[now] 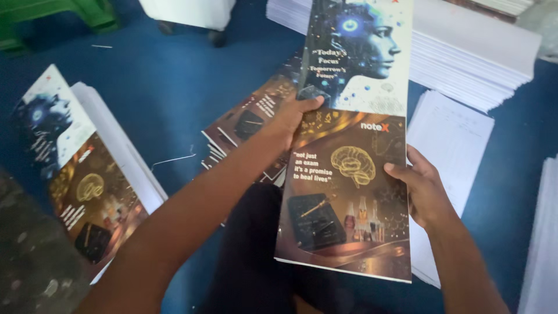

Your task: The person sits on the floor and assembles notebooks by inserting folded index sheets into printed covers. They repeatedly pick up a cover, place a folded sheet inside, and stack the completed unit.

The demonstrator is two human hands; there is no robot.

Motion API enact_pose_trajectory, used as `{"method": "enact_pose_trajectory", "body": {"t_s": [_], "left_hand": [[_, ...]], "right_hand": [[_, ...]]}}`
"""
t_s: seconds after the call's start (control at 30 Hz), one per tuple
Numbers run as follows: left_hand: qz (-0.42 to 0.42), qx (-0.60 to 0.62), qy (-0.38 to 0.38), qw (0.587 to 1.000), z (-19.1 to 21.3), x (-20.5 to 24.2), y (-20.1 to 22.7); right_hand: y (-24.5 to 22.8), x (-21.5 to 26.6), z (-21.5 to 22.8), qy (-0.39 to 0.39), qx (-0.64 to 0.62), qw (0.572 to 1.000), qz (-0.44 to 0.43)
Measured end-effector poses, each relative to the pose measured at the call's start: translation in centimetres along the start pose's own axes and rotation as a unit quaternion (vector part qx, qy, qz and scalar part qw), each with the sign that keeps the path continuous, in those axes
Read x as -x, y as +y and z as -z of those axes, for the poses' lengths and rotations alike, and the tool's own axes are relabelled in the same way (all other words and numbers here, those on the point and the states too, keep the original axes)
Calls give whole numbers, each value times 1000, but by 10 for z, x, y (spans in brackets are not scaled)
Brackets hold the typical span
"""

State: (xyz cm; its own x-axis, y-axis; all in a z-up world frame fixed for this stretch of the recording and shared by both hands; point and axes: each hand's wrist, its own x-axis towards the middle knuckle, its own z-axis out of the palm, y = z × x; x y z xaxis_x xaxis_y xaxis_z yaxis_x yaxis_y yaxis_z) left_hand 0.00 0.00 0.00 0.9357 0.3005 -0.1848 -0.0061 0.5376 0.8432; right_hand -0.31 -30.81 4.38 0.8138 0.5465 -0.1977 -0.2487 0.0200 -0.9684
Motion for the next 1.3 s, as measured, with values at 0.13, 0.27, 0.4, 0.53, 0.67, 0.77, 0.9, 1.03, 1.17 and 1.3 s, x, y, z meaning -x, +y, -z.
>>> {"method": "enact_pose_trajectory", "body": {"t_s": [0.13, 0.27, 0.4, 0.53, 0.67, 0.77, 0.9, 1.03, 1.17, 1.3], "left_hand": [[-18, 33, -3, 999, 34, 37, 52], [-50, 69, 7, 996, 69, 67, 96], [-70, 72, 24, 995, 113, 94, 127], [-83, 49, 85, 992, 158, 124, 154], [-99, 44, 134, 985, 197, 152, 177], [-115, 31, 155, 981, 228, 175, 194], [-141, -16, 198, 970, 270, 207, 216], [-161, -16, 198, 967, 313, 236, 232], [-169, -34, 241, 955, 354, 264, 235], [-173, -27, 288, 941, 395, 284, 224]], "right_hand": [[-14, -3, -50, -21, 5, 1000, -12], [-19, -5, -96, -76, 18, 997, -2], [-14, -15, -139, -124, -4, 992, -3], [-4, -31, -185, -192, -27, 981, 29], [7, -48, -228, -225, 11, 974, 39], [13, -52, -260, -258, -9, 966, 26], [21, -49, -310, -297, -53, 953, -10], [34, -42, -351, -314, -1, 949, -25], [57, -31, -389, -331, 32, 943, -6], [81, -21, -415, -338, 55, 940, 12]]}}
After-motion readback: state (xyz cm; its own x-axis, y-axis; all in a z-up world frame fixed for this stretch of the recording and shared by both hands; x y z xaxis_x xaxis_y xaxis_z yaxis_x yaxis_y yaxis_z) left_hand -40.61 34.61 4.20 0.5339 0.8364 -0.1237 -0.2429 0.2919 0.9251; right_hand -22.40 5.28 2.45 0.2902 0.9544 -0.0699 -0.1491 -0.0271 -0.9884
